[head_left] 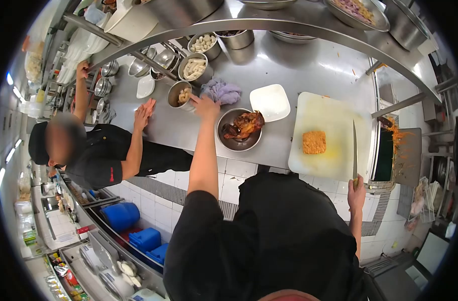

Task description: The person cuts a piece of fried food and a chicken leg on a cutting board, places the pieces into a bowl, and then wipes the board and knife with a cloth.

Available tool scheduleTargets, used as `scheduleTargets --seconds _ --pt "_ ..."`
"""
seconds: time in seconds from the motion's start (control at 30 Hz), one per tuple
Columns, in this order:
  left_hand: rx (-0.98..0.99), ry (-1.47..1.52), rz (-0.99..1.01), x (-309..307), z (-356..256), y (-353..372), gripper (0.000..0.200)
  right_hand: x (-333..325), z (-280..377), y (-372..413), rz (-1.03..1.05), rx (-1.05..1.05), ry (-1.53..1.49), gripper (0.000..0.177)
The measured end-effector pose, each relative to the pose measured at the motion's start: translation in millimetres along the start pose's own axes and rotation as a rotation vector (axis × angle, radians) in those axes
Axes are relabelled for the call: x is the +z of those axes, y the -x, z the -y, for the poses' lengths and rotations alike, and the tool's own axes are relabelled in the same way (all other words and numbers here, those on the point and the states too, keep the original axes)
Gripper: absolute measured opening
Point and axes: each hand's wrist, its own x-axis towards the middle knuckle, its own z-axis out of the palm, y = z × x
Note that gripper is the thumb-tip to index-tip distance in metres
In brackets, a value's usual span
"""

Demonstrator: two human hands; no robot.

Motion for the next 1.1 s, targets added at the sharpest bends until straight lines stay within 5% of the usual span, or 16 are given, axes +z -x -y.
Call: scheduleTargets --seconds 0.07,0.13,0.27,0.33,0.43,0.47,0.53,0.57,0.6,0.67,0.9,1.07,1.1 --pt "-0.051 -0.105 0.105 28 20 -10 0.039 -14 25 -1 0.016 0.009 -0.002 0.039" --pt "0.064 0.198 -0.132 45 27 -19 0.046 -23 51 -4 0.031 0.016 -0.003 0.039" --pt "-0.178 0.639 0.008 -4 8 -14 0.042 -20 121 -22 0.014 -0.221 -0.145 0.041" --pt "-0.515 1.818 0.339 -27 5 -10 0.042 -6 166 -40 0.075 -0.341 -0.141 0.041" --pt "-0.412 2.126 0.489 -56 1 1 0.043 36 244 -78 0.177 -0.475 -0.098 0.042" --pt "-0.243 2.204 0.562 -53 -1 5 0.051 58 270 -89 0.163 -0.577 -0.138 0.042" --pt "-0.149 2.198 0.606 -79 -21 20 0.052 94 344 -100 0.219 -0.667 -0.105 0.038" --pt "-0.343 2.157 0.574 -55 -32 26 0.047 118 388 -100 0.255 -0.737 -0.089 0.036" --pt "-0.29 2.147 0.611 -48 -39 30 0.032 133 405 -97 0.267 -0.751 -0.099 0.036" --pt "-0.252 2.145 0.293 -49 -66 32 0.019 157 428 -94 0.233 -0.786 -0.058 0.035" --pt "-0.37 2.12 0.043 -37 -66 -10 0.024 148 420 -96 0.12 -1.0 0.106 0.039" --pt "-0.263 1.921 -0.105 -14 -40 -66 0.029 77 342 -83 0.2 -0.805 0.084 0.038" --pt "-0.307 1.568 -0.238 -9 -34 -84 0.036 62 311 -79 0.183 -0.745 0.065 0.038"
